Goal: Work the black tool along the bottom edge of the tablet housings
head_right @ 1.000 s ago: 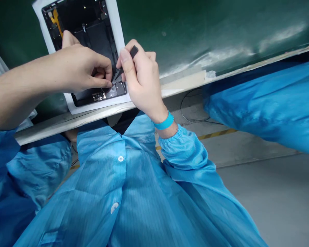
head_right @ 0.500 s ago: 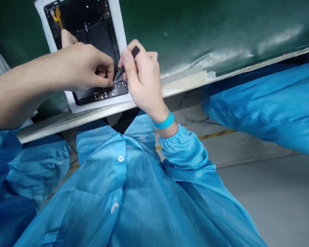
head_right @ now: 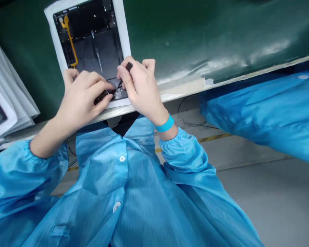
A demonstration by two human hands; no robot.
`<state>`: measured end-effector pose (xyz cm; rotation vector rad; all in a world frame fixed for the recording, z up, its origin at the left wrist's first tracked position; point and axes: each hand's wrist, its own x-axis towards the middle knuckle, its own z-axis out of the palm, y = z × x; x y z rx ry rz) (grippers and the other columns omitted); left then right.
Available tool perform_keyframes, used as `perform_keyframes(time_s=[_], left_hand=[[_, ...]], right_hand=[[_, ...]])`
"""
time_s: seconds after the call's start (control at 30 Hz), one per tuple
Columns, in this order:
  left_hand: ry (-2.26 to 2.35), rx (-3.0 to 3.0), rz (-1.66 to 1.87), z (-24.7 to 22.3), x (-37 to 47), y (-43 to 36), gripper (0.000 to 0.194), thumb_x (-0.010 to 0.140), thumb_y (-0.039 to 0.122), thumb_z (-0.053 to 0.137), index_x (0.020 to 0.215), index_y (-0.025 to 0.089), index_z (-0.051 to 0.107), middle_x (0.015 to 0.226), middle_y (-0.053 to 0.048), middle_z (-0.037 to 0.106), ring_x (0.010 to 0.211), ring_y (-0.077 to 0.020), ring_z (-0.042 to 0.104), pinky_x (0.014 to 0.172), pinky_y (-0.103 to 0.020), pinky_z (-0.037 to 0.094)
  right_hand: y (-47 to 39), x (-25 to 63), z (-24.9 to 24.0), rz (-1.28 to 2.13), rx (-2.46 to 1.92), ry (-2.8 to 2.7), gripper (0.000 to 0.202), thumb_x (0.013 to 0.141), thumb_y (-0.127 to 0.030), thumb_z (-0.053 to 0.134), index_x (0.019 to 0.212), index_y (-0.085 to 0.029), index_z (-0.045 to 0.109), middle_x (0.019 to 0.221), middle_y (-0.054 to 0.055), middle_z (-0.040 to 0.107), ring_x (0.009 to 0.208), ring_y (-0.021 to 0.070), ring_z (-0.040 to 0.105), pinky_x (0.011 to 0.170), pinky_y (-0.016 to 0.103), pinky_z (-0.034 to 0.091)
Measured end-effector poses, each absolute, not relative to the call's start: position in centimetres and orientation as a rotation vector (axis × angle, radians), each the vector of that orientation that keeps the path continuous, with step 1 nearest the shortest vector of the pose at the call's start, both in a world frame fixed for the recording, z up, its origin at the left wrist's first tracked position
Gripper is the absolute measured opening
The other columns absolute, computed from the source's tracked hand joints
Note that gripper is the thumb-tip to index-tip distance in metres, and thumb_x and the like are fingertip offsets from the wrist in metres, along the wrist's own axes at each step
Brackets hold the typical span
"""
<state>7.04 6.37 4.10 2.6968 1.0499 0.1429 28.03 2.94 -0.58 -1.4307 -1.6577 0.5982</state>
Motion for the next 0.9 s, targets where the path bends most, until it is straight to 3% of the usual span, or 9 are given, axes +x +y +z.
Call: perform_keyframes(time_s=[0.1,0.33,0.63,0.9], left_hand=[[0.997,2.741,0.285,2.3,5.5,5.2,0.033,0.115,0.032,0.052,0.141,0.033,0.072,0.136,-0.013,0.075,0.126,-0.0394,0.068,0.108,-0.066,0.05],[0.915,2.803,0.324,0.3,4.8,5.4,0.036,0.115,0.029,0.055,0.148,0.026,0.069,0.141,-0.018,0.072,0.128,-0.0385,0.068,0.101,-0.059,0.058],[0.779,2.787,0.262,1.7,5.0,6.5,0.039,0.116,0.03,0.047,0.146,0.024,0.071,0.135,-0.017,0.07,0.125,-0.0379,0.067,0.103,-0.059,0.059],[0.716,2.795,0.132,3.2,5.7,8.0,0.039,0.113,0.031,0.052,0.145,0.031,0.074,0.128,-0.016,0.07,0.124,-0.041,0.067,0.101,-0.061,0.057]], right_hand=[[2.9,27.9,-0.4,0.564,-1.427,-1.673,0.052,0.118,-0.065,0.026,0.091,-0.032,0.056,0.076,0.004,0.069,0.083,0.0303,0.062,0.108,0.057,0.047],[2.6,27.7,-0.2,0.532,-1.566,-1.614,0.052,0.114,-0.072,0.026,0.093,-0.036,0.056,0.079,0.004,0.07,0.087,0.0323,0.065,0.114,0.06,0.046],[2.8,28.2,-1.8,0.568,-1.492,-1.51,0.057,0.114,-0.077,0.026,0.098,-0.034,0.059,0.091,0.004,0.068,0.086,0.0281,0.069,0.118,0.059,0.053],[2.8,28.0,-1.8,0.551,-1.513,-1.51,0.06,0.114,-0.076,0.021,0.1,-0.033,0.061,0.099,0.006,0.069,0.101,0.0311,0.072,0.121,0.063,0.049]])
